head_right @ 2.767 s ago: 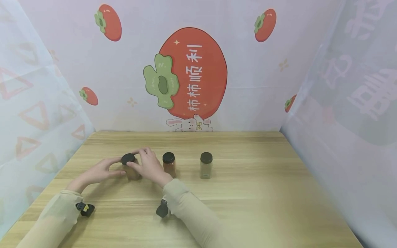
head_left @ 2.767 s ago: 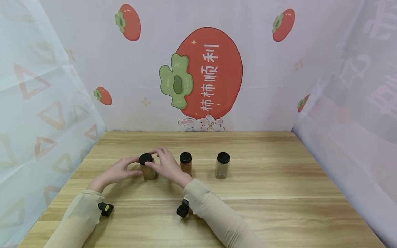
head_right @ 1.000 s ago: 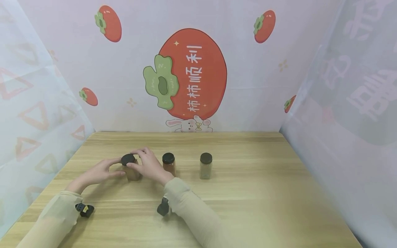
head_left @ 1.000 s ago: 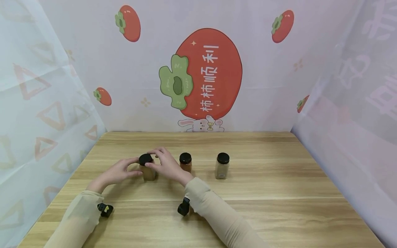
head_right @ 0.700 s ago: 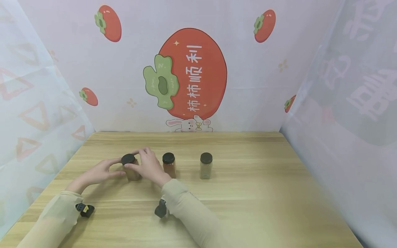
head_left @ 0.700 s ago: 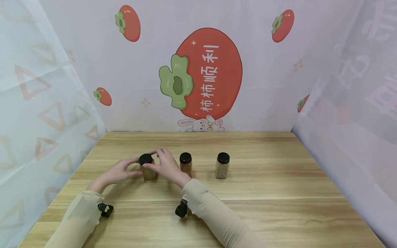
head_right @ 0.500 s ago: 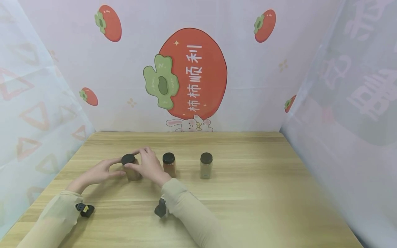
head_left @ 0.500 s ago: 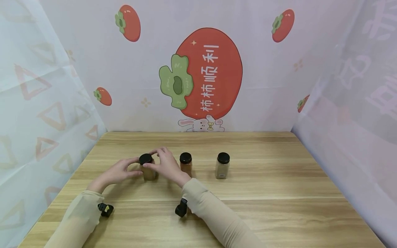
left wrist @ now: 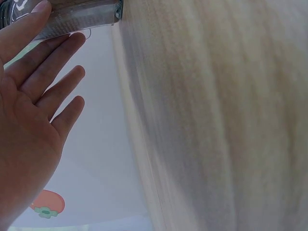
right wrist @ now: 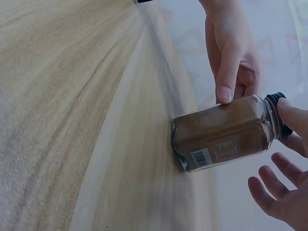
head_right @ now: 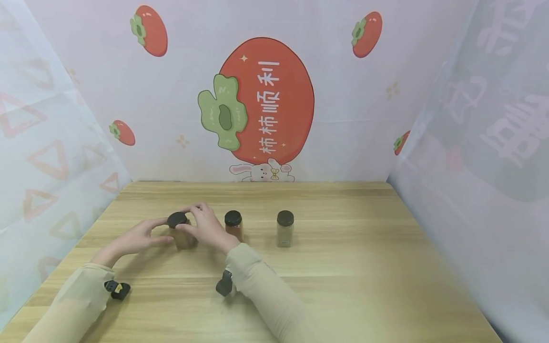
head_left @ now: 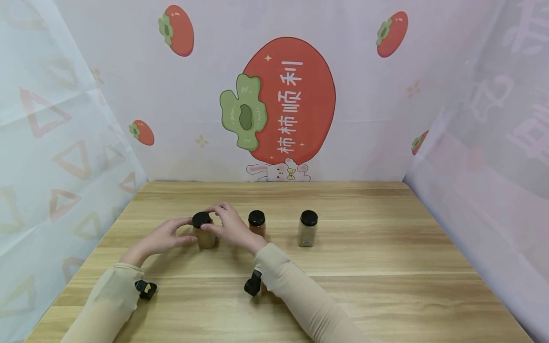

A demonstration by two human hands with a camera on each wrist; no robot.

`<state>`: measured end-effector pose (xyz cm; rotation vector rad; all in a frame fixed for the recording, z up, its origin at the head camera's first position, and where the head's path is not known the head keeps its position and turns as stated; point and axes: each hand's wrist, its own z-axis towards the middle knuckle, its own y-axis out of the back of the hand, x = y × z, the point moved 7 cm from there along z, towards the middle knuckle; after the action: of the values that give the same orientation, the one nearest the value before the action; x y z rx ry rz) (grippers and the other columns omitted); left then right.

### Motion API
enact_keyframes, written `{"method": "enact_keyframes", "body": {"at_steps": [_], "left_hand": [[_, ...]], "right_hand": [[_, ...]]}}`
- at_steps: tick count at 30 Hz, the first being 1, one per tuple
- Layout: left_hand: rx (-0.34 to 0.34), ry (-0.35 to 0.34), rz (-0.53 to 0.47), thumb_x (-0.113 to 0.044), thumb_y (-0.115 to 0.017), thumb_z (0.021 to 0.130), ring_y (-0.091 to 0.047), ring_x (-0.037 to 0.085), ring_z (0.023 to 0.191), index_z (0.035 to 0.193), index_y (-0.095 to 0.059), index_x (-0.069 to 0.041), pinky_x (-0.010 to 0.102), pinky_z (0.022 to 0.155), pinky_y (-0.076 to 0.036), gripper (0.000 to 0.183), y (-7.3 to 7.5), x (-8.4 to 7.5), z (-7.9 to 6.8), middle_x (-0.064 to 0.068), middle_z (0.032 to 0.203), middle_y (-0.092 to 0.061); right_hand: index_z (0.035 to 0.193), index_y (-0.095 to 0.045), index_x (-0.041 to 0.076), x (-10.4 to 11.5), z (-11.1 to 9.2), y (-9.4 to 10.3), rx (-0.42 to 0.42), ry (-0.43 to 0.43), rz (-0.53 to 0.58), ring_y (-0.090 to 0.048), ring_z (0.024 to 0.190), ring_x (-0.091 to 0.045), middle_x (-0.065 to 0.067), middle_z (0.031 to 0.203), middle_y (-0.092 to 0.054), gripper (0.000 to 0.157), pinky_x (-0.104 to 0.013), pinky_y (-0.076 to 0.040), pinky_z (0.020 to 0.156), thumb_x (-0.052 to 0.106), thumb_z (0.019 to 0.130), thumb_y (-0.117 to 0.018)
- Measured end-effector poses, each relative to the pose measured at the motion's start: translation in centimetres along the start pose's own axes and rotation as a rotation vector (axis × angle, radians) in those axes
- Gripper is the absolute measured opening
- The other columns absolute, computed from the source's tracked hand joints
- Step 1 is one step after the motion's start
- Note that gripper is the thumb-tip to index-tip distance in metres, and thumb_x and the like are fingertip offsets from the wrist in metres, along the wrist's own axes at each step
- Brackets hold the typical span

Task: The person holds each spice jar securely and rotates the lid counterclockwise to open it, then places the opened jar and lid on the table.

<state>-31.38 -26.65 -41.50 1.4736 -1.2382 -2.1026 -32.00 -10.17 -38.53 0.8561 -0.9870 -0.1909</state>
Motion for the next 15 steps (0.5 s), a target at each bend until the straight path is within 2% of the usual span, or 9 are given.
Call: {"method": "enact_keyframes", "body": {"at_steps": [15], "left_hand": [[-0.016, -0.016, 0.026, -0.034, -0.068, 0.087, -0.045, 0.044, 0.126, 0.135, -0.051, -0.005, 0.065, 0.099, -0.037, 0.058, -0.09, 0.05, 0.13, 0.019, 0.134, -0.055]], "right_hand": [[0.135, -0.05, 0.019, 0.16, 0.02, 0.07, 0.076, 0.06, -0.024, -0.048, 0.118, -0.017, -0.007, 0.137, -0.044, 0.042, -0.026, -0.045, 0.097, 0.034, 0.096, -0.053]]}}
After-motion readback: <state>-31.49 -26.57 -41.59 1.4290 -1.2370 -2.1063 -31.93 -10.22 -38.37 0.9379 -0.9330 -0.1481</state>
